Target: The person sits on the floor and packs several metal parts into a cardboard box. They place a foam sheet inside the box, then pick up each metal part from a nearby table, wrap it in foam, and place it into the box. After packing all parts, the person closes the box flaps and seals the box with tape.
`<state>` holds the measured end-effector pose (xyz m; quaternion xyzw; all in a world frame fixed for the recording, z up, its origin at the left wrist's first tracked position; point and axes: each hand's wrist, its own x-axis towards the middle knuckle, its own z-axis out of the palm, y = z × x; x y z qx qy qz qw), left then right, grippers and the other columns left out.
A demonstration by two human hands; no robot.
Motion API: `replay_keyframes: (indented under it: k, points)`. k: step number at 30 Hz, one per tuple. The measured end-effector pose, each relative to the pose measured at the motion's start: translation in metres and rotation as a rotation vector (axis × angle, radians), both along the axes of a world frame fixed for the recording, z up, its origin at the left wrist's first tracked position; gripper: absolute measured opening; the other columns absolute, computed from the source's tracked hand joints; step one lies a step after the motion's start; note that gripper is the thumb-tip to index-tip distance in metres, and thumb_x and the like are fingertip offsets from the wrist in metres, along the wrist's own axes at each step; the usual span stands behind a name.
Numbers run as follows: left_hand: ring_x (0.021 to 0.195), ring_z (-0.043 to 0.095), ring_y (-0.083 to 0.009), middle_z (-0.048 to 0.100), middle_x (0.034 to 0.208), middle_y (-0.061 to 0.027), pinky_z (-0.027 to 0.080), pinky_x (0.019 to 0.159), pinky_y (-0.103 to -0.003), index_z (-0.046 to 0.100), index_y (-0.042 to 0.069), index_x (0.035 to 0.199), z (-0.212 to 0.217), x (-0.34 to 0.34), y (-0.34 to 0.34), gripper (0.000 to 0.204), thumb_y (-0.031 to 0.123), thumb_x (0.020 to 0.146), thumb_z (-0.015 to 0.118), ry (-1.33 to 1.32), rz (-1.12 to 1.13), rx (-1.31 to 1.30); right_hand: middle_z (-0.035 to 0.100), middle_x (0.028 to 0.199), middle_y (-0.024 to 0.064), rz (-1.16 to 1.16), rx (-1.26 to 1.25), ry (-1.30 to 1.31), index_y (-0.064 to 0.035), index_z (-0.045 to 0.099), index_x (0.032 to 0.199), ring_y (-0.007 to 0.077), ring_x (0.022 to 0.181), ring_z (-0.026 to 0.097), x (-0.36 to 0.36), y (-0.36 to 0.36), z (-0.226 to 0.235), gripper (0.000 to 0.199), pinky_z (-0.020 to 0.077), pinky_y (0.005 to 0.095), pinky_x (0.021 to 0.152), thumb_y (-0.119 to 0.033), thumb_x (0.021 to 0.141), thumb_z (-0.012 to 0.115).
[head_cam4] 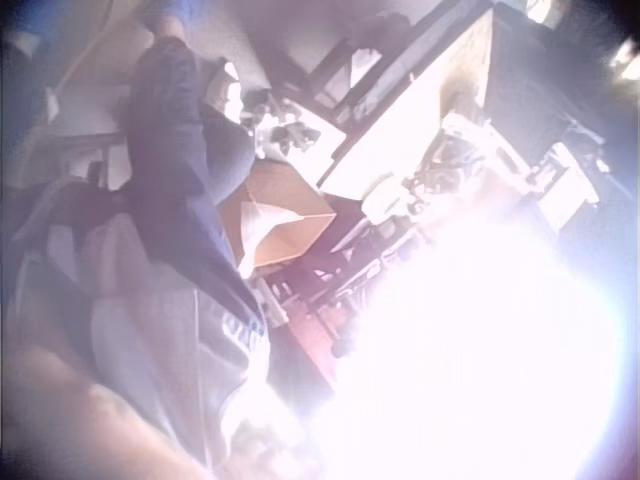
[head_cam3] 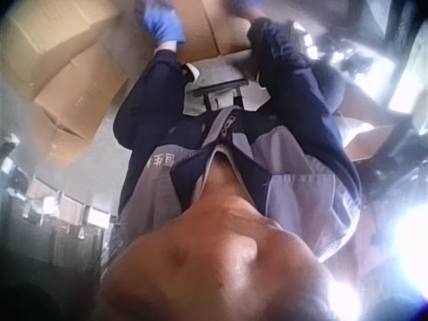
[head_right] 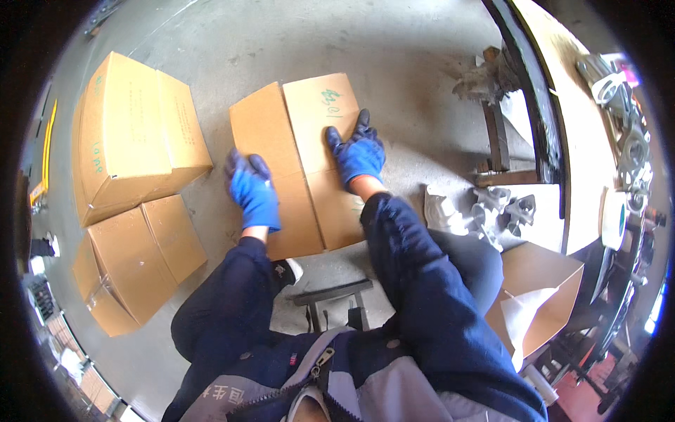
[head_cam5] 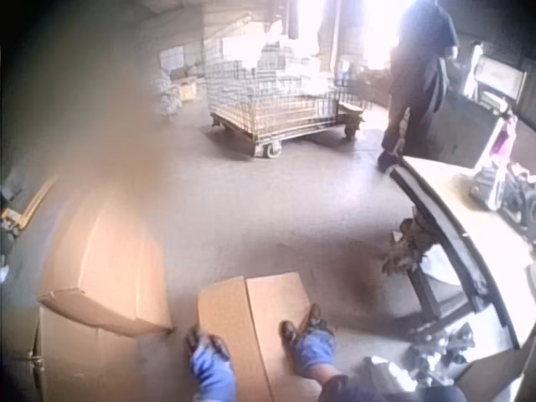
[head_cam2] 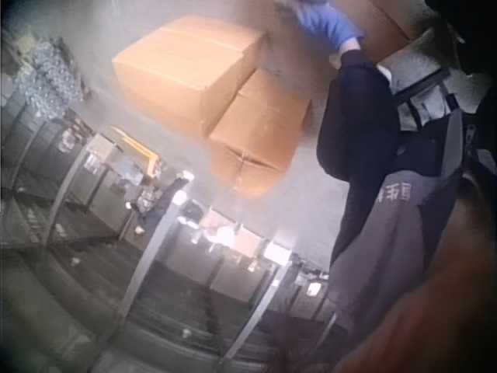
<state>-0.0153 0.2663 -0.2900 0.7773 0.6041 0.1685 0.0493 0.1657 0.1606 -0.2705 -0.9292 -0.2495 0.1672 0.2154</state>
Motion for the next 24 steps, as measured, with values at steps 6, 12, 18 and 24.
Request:
replay_keyframes:
  k: [6, 12, 18, 24]
  points:
    - [0.141, 0.033, -0.042, 0.041, 0.149, -0.0193, 0.029, 0.112, -0.058, 0.044, 0.007, 0.145, -0.002, 0.014, 0.006, 0.058, 0.033, 0.095, 0.053, -0.653, -0.319, -0.339, 0.059, 0.123, 0.0282, 0.007, -0.025, -0.054, -0.0032, 0.029, 0.153, 0.0436, 0.107, 0.06, 0.002, -0.002, -0.011, 0.096, 0.0473, 0.0468, 0.095, -0.069, 0.087, 0.053]
    - [0.142, 0.026, -0.0495, 0.029, 0.156, -0.0205, 0.027, 0.108, -0.069, 0.036, 0.004, 0.148, 0.008, 0.045, -0.046, 0.071, 0.045, 0.092, 0.053, 0.255, -0.279, 0.098, 0.058, 0.125, 0.0277, -0.019, -0.004, -0.026, -0.0058, 0.026, 0.155, 0.0425, 0.111, 0.059, -0.003, 0.0, -0.007, 0.099, 0.0465, 0.0484, 0.096, -0.068, 0.084, 0.057]
    - [0.146, 0.019, -0.0459, 0.018, 0.163, -0.0153, 0.021, 0.111, -0.067, 0.031, 0.009, 0.153, -0.005, 0.044, -0.044, 0.071, 0.049, 0.096, 0.046, 0.307, -0.322, 0.103, 0.054, 0.135, 0.0265, -0.034, 0.145, 0.07, -0.0061, 0.027, 0.155, 0.0435, 0.118, 0.056, 0.004, -0.006, -0.003, 0.096, 0.0426, 0.0504, 0.102, -0.065, 0.085, 0.056]
    - [0.148, 0.018, -0.0453, 0.012, 0.165, -0.0152, 0.023, 0.113, -0.064, 0.022, 0.01, 0.157, -0.012, 0.045, -0.049, 0.072, 0.052, 0.101, 0.036, 0.398, -0.306, 0.043, 0.053, 0.137, 0.0257, -0.021, 0.2, -0.149, -0.0045, 0.045, 0.143, 0.041, 0.126, 0.052, -0.022, -0.062, 0.091, 0.071, 0.0382, 0.047, 0.108, -0.051, 0.09, 0.058]
